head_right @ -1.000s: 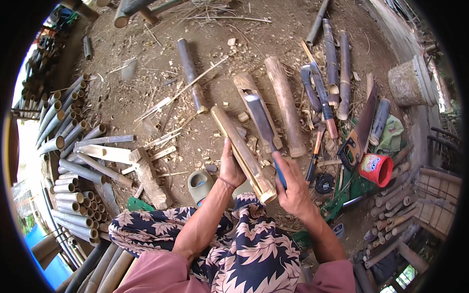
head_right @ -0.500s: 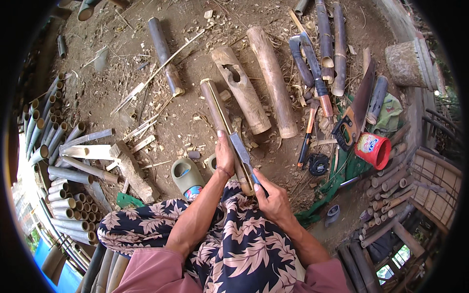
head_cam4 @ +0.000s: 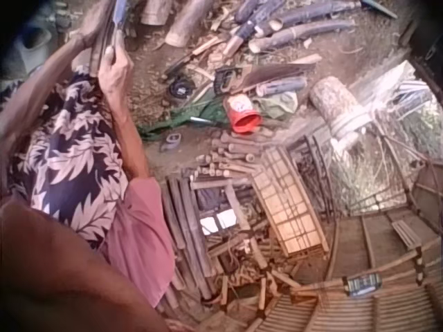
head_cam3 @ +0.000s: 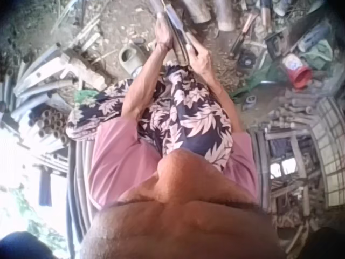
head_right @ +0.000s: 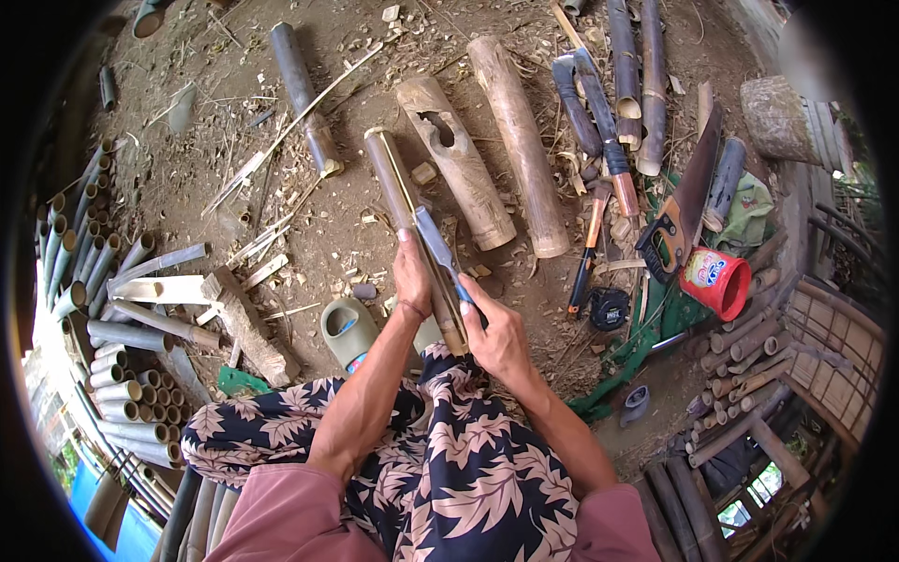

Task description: The person uses a knife to carve a hole in a bamboo stalk, saws the stalk to length, and uses a knife and a wooden mallet to split and shape smaller bamboo sections.

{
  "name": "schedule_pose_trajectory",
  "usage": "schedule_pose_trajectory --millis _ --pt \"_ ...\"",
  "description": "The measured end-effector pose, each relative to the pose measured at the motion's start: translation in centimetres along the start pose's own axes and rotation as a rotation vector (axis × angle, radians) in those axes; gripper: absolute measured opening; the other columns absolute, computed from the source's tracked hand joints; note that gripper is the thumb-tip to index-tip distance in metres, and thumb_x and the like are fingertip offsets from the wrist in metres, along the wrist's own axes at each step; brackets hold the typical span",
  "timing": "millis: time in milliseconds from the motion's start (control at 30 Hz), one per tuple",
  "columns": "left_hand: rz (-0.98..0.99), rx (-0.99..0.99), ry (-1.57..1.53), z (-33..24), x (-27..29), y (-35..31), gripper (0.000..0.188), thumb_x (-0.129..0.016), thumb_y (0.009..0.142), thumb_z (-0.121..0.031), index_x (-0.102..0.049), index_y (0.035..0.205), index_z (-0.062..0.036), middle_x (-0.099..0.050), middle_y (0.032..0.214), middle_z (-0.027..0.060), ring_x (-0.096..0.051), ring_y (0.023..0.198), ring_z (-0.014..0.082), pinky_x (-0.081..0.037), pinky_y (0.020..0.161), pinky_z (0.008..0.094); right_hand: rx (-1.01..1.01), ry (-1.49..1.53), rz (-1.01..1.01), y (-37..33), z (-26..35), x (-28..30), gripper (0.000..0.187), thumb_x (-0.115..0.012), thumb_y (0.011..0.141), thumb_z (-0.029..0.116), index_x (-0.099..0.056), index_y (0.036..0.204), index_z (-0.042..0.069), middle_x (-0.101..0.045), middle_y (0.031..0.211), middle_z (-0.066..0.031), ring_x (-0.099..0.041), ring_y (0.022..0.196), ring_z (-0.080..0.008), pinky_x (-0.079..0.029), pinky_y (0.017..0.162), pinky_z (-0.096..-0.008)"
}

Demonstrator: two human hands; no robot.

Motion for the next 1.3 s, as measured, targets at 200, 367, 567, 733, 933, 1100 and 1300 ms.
schedule_pose_trajectory --millis 200,367,567,733,933,1100,1300 --pt "-0.010 0.008 0.022 -0.9 0.3 0.3 0.069 -0.034 0.097 -0.067 -0.055 0.104 -0.0020 -0.059 0.074 0.0075 -0.061 0.059 0.0183 -0.051 0.052 0.0326 -0.005 0.014 -0.017 0.5 -0.5 -0.7 0.038 -0.055 0.096 0.014 -0.057 0.133 0.002 -0.063 0.122 -0.0251 -0.062 0.115 -0.0386 -0.051 0.094 -0.0383" --pt "-0.041 -0.080 0.079 1.8 1.7 2.1 0.069 -0.034 0.098 -0.066 -0.059 0.105 -0.0019 -0.059 0.081 0.0059 -0.059 0.068 0.0162 -0.050 0.060 0.0321 0.124 0.031 -0.032 -1.1 0.0 -2.2 0.039 -0.052 0.098 0.012 -0.053 0.134 -0.003 -0.060 0.125 -0.0279 -0.063 0.113 -0.0398 -0.051 0.094 -0.0389" --pt "-0.053 -0.052 0.115 0.5 0.8 0.5 0.069 -0.034 0.100 -0.064 -0.062 0.103 -0.0013 -0.062 0.086 0.0077 -0.057 0.079 0.0174 -0.049 0.075 0.0349 0.059 0.010 -0.046 2.8 0.4 -2.8 0.040 -0.050 0.098 0.015 -0.054 0.135 -0.001 -0.060 0.125 -0.0277 -0.061 0.114 -0.0403 -0.051 0.094 -0.0411" --pt "-0.092 -0.105 0.148 -0.6 0.5 0.2 0.069 -0.034 0.100 -0.064 -0.062 0.106 -0.0012 -0.064 0.089 0.0094 -0.058 0.081 0.0180 -0.049 0.077 0.0354 -0.025 -0.007 -0.017 5.7 1.0 -3.0 0.041 -0.050 0.098 0.022 -0.055 0.136 0.005 -0.062 0.120 -0.0266 -0.061 0.108 -0.0437 -0.052 0.091 -0.0439" --pt "-0.009 -0.043 0.118 0.7 1.8 1.9 0.072 -0.033 0.100 -0.063 -0.058 0.125 0.0000 -0.066 0.108 0.0131 -0.063 0.093 0.0201 -0.053 0.081 0.0345 -0.060 0.030 -0.005 9.3 1.0 -4.8 0.042 -0.051 0.098 0.021 -0.055 0.137 0.007 -0.059 0.132 -0.0220 -0.058 0.121 -0.0374 -0.046 0.103 -0.0375" --pt "0.001 -0.032 -0.005 -0.2 0.8 1.0 0.070 -0.035 0.099 -0.064 -0.059 0.111 0.0007 -0.064 0.085 0.0083 -0.063 0.072 0.0167 -0.053 0.062 0.0328 -0.030 -0.087 -0.043 13.7 1.3 -4.6 0.043 -0.053 0.098 0.022 -0.053 0.138 0.004 -0.067 0.118 -0.0209 -0.068 0.104 -0.0336 -0.053 0.090 -0.0377" --pt "0.076 0.279 -0.298 0.1 2.3 1.5 0.077 -0.029 0.093 -0.075 -0.059 0.097 -0.0044 -0.062 0.071 0.0099 -0.063 0.055 0.0222 -0.054 0.050 0.0358 -0.153 0.180 0.001 5.5 4.8 0.9 0.046 -0.054 0.098 0.016 -0.046 0.140 -0.002 -0.066 0.104 -0.0237 -0.067 0.092 -0.0347 -0.053 0.082 -0.0389"
Point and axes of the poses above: each hand's wrist, its own y-axis towards the middle knuckle, its own x-axis out of the back of the hand, z = x × y, the point moved 1 cm from there along y, towards the middle knuckle
